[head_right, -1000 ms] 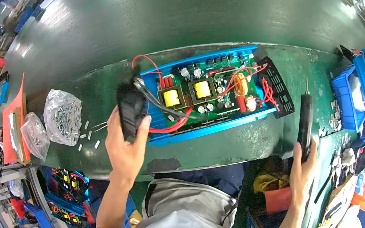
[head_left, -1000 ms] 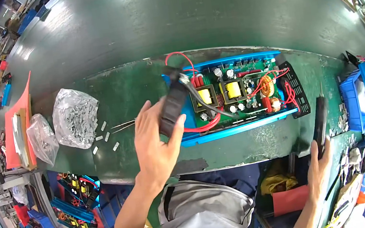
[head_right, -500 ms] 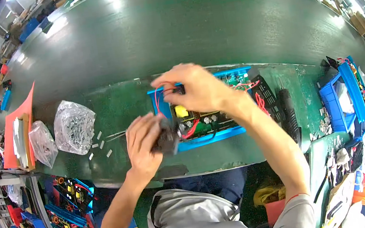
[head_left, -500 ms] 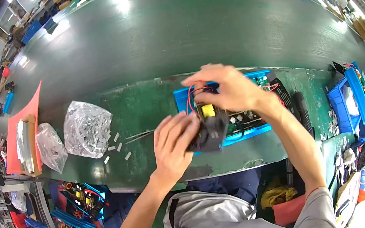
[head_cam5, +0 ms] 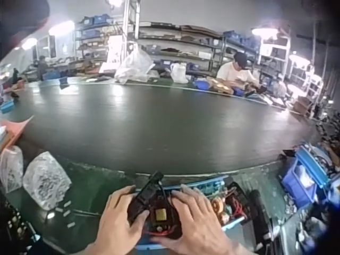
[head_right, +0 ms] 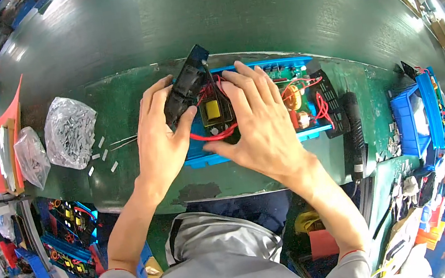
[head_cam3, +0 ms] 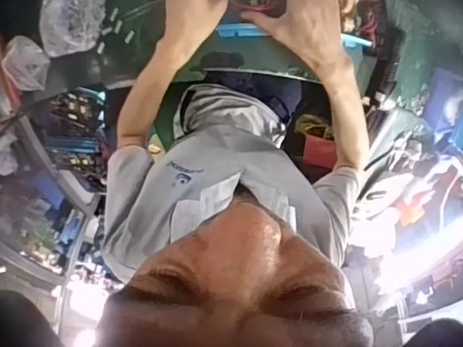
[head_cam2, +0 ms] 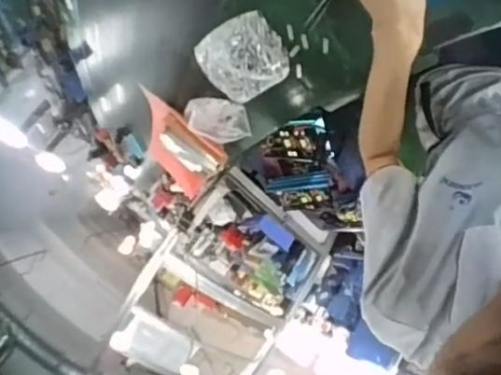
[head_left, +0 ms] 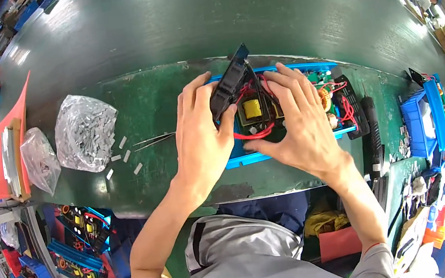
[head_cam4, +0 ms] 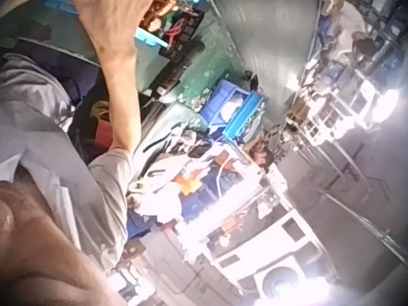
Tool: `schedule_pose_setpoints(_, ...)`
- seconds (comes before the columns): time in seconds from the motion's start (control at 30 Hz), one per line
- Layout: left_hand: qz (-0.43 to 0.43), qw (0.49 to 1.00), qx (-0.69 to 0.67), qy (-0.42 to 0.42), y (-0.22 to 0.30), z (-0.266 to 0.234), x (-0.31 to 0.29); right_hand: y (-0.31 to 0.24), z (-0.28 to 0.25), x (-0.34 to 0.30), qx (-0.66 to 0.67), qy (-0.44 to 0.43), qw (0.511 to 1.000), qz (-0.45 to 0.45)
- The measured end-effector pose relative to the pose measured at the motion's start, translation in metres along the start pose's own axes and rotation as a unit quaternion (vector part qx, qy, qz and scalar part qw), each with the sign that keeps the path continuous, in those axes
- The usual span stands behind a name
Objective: Assembling power inverters by installing circuit boards and cooling fans into blue metal casings using an electric screwdriver.
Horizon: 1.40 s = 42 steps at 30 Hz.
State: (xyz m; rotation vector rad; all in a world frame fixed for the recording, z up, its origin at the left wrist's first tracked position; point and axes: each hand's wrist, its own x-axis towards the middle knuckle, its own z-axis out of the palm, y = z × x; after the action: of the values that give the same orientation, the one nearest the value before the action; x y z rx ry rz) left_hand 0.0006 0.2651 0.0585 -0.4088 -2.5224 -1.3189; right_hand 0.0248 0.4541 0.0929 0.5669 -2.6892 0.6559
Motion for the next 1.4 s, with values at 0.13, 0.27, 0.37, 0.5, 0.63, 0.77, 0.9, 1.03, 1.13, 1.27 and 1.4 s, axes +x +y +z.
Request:
schedule_pose_setpoints(0.13,0.082,0.988,0.038,0.127,0.012,-0.005,-0.016,0.006,0.003,-0.005,-0.042,0.017,0.998,-0.04)
schedule_pose_setpoints(0.27,0.046,0.993,-0.007,0.113,0.003,-0.019,-0.081,0.013,0.017,-0.012,-0.027,0.052,0.995,-0.075)
schedule_pose_setpoints(0.37,0.049,0.999,-0.001,0.005,0.005,-0.002,-0.077,0.016,0.021,-0.01,-0.03,0.071,0.994,-0.08)
schedule_pose_setpoints(0.5,0.078,0.995,0.002,-0.056,-0.01,0.006,-0.064,0.01,0.018,-0.006,-0.024,0.116,0.993,0.026)
schedule_pose_setpoints(0.63,0.122,0.988,-0.003,-0.092,-0.005,-0.006,-0.057,0.002,0.014,0.004,-0.03,0.132,0.981,0.139)
schedule_pose_setpoints(0.77,0.141,0.982,0.005,-0.127,-0.016,-0.005,-0.063,0.006,0.02,-0.006,-0.037,0.132,0.981,0.136)
schedule_pose_setpoints(0.9,0.061,0.996,0.047,-0.05,-0.008,-0.054,-0.072,0.004,0.011,-0.021,-0.037,0.124,0.983,0.131)
schedule_pose_setpoints(1.03,-0.103,0.969,0.215,0.07,-0.051,-0.106,-0.087,-0.001,-0.015,-0.047,0.032,0.153,0.98,0.119)
schedule_pose_setpoints(1.13,-0.153,0.961,0.227,0.038,-0.062,-0.123,-0.094,0.018,-0.033,-0.082,-0.034,0.232,0.956,0.176)
schedule_pose_setpoints(1.27,-0.02,0.939,0.341,0.033,-0.068,-0.121,-0.088,0.089,-0.056,-0.165,-0.282,0.245,0.853,0.365)
schedule_pose_setpoints(1.4,-0.142,0.986,0.088,-0.012,-0.043,-0.093,-0.072,0.1,-0.067,-0.201,-0.175,0.206,0.858,0.437)
